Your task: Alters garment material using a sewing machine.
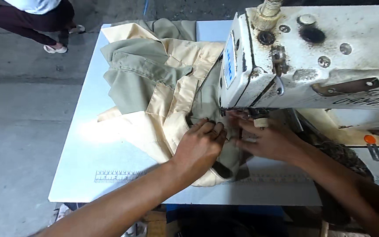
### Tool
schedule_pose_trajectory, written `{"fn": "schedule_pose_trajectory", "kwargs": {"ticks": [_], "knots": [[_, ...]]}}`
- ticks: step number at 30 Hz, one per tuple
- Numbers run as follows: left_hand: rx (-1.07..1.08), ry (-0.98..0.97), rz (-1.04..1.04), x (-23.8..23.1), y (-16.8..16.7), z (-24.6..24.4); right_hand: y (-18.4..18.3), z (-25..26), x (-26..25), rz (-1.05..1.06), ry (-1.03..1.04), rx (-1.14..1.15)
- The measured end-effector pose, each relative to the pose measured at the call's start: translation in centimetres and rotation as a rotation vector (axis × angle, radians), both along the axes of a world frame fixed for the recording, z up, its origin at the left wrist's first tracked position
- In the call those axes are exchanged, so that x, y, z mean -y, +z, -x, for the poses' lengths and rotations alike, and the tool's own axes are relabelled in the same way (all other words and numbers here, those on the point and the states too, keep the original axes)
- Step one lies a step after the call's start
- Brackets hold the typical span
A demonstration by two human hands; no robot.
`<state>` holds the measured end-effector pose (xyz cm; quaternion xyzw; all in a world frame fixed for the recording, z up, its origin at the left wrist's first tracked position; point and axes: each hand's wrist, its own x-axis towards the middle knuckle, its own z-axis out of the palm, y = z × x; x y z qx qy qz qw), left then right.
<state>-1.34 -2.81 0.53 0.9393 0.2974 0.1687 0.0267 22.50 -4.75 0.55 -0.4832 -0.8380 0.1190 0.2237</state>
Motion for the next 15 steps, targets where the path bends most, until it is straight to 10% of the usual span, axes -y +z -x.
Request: {"fn": "schedule_pose_trajectory", "kwargs": {"ticks": [3, 10, 15], "knots": [[-0.035, 0.000, -0.036, 0.0, 0.2, -0.1, 0.9, 0.6, -0.6, -0.152, -0.251, 0.013], [-0.061, -0.013, -0.039, 0.2, 0.5, -0.5, 4.5, 2.0, -3.2, 0.677, -0.278, 0.215], [-0.071, -0.033, -0.052, 0.0, 0.4, -0.6, 3.8, 2.9, -2.7, 0.689, -0.284, -0.077]]}}
